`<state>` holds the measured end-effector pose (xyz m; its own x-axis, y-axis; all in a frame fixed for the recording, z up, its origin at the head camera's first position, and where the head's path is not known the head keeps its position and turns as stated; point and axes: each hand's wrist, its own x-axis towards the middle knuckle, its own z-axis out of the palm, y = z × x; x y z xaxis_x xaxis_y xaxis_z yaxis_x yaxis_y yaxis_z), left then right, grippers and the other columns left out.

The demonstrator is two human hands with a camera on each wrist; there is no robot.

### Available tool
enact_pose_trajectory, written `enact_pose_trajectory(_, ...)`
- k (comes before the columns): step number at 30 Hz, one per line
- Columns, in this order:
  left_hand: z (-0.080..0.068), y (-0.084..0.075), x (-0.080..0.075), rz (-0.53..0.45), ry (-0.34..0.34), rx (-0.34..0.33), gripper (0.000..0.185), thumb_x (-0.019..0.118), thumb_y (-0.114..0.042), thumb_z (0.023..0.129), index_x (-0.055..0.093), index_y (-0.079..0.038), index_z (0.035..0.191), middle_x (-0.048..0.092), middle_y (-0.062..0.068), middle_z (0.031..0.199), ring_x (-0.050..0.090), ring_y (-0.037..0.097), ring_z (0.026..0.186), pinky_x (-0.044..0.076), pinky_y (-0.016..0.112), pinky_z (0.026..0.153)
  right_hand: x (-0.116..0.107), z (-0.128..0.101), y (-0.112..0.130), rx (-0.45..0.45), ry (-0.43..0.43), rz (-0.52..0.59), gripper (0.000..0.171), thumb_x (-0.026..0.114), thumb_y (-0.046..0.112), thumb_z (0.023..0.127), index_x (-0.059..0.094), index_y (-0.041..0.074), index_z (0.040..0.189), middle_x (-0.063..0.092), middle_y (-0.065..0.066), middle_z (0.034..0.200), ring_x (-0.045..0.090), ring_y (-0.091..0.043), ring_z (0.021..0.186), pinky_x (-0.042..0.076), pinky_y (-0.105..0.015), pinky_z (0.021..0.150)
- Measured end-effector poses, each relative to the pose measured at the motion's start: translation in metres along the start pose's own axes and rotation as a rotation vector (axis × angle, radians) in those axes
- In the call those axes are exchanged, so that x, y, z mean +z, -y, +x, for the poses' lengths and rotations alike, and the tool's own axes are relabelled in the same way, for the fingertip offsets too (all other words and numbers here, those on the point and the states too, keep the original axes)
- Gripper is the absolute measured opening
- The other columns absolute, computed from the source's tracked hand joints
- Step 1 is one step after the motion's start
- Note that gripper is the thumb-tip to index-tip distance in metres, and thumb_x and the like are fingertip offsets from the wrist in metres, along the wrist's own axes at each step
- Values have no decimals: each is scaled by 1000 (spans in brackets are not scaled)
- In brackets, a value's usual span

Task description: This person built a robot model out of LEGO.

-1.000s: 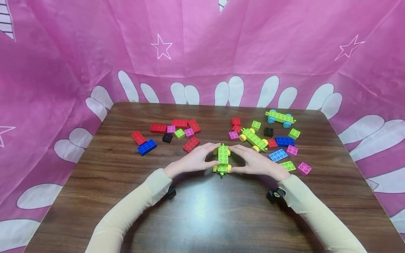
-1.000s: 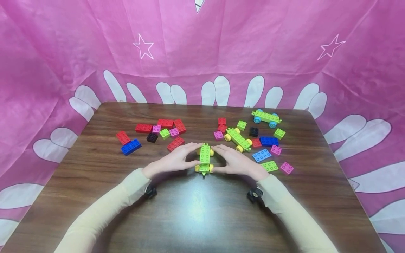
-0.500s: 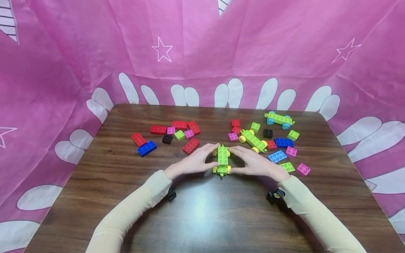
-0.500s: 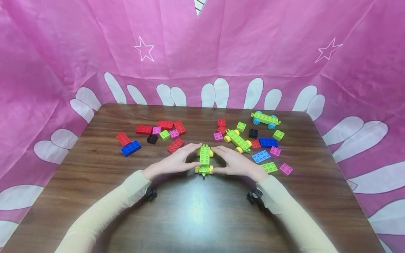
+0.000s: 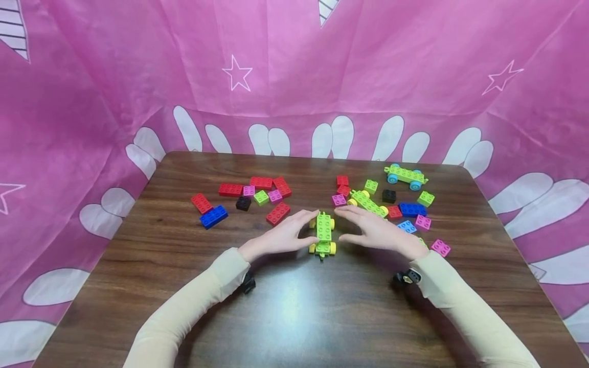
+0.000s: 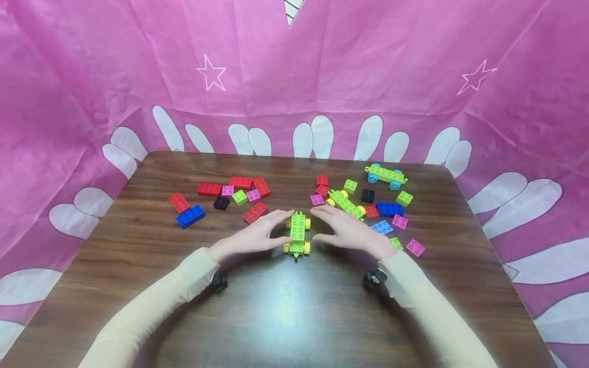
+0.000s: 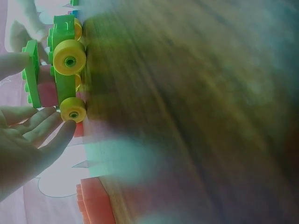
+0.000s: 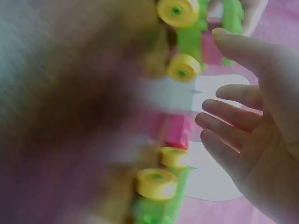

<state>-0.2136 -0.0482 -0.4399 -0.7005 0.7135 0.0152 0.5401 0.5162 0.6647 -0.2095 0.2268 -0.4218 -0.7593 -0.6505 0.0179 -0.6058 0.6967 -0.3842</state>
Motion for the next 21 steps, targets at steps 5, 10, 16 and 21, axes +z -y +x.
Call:
enact_pose_trajectory(5, 0, 1, 0, 9, -13, 23, 75, 66, -34, 94, 33, -1, 153, 46, 17, 150, 47, 29, 139, 39, 45, 117, -26, 9, -7, 4, -31, -34, 62, 70, 34, 92, 51, 5, 143, 52, -15, 147, 50, -34, 136, 46, -55, 107)
enact_pose_trajectory(10, -1, 0, -1, 7, -11, 21, 74, 65, -34, 94, 33, 0, 152, 46, 17, 150, 46, 29, 139, 38, 46, 117, -51, 24, -22, 39, -95, -54, 59, 68, 32, 93, 52, 2, 140, 53, -17, 144, 51, -36, 134, 45, -55, 108)
enact_pose_trajectory(16, -2, 2, -1, 23, -23, 21, 73, 66, -33, 94, 34, -2, 152, 48, 16, 148, 48, 28, 138, 40, 45, 116, -70, 42, -40, 116, -144, -30, 56, 66, 32, 95, 52, 2, 140, 55, -19, 142, 49, -37, 134, 40, -57, 111)
enact_pose_trajectory(21, 0, 1, 0, 15, -14, 35, 73, 66, -32, 94, 34, -1, 152, 47, 16, 150, 47, 28, 139, 39, 44, 117, -73, 51, -57, 158, -151, -21, 54, 64, 29, 96, 51, -2, 139, 55, -23, 141, 49, -40, 133, 39, -57, 112)
